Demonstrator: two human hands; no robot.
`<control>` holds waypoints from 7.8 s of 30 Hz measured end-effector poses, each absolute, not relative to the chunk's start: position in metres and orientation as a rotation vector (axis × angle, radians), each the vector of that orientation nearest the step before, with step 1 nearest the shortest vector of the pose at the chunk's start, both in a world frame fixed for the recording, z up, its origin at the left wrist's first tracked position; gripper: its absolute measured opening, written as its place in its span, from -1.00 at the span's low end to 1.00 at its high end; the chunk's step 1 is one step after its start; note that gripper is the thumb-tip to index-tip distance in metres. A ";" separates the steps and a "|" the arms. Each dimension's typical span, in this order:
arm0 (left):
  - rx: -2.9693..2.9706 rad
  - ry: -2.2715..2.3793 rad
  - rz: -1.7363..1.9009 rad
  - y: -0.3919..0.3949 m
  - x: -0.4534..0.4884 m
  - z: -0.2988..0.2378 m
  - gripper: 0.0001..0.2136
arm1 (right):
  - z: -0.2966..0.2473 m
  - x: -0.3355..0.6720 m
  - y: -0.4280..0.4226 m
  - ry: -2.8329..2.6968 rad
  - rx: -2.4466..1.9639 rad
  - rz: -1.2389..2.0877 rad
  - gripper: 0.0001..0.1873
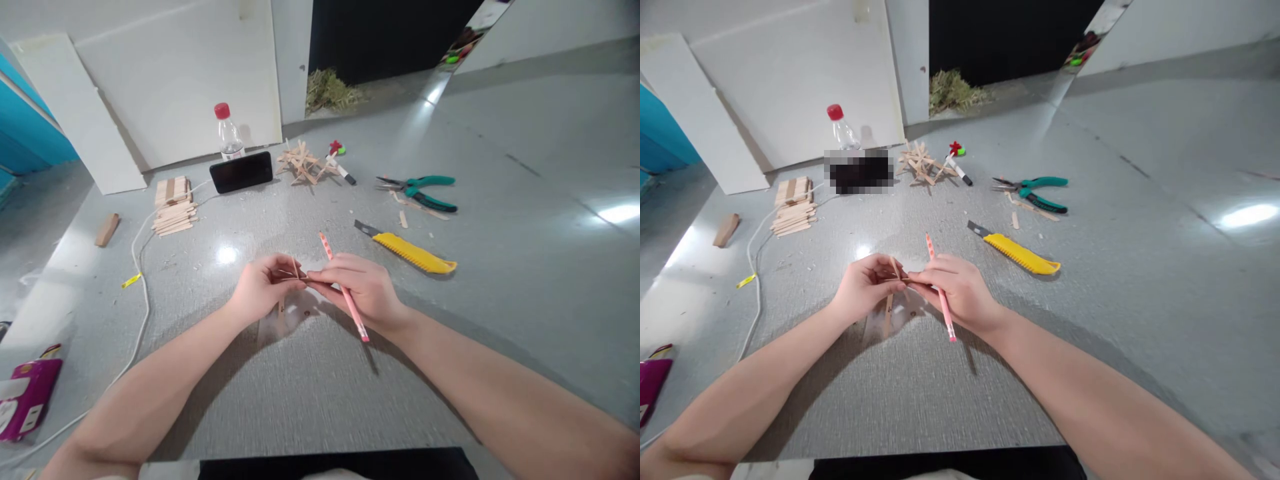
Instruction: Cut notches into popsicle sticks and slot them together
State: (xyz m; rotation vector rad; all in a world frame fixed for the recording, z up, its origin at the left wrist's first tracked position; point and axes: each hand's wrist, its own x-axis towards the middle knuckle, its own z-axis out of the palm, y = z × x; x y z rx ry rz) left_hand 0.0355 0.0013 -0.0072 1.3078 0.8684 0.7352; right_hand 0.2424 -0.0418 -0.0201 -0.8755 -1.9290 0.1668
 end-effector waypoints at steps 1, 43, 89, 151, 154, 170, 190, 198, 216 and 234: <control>1.316 0.857 0.737 0.001 0.035 -0.006 -0.78 | -0.020 0.242 -0.042 -1.932 -0.864 0.160 -0.88; 1.342 0.920 0.769 0.015 0.030 -0.020 -0.68 | -0.007 0.247 -0.049 -2.085 -0.997 -0.192 -0.72; 1.418 1.010 0.694 0.011 0.030 -0.013 -0.68 | -0.022 0.255 -0.036 -2.136 -1.047 0.100 -0.77; 1.671 0.943 0.695 0.011 0.027 -0.011 -0.76 | -0.019 0.247 -0.041 -2.074 -1.038 0.230 -0.84; 1.616 0.920 0.693 0.013 0.026 -0.014 -0.73 | -0.021 0.248 -0.040 -2.076 -1.059 0.242 -0.84; 1.634 1.207 0.984 0.044 0.014 -0.016 -0.75 | -0.014 0.209 -0.079 -2.604 -1.081 0.255 -0.63; 1.746 1.244 0.788 0.041 0.017 -0.017 -0.52 | -0.025 0.247 -0.055 -2.265 -1.517 0.291 -0.82; 2.398 1.631 0.138 0.021 0.006 0.041 -0.74 | -0.022 0.244 -0.051 -2.042 -1.353 0.430 -0.88; 2.313 1.678 -0.372 -0.037 -0.011 0.046 -0.70 | -0.025 0.239 -0.049 -1.924 -1.127 0.407 -0.89; 1.662 1.329 0.439 -0.037 0.008 0.026 -0.84 | -0.012 0.243 -0.045 -1.526 -1.031 0.875 -0.93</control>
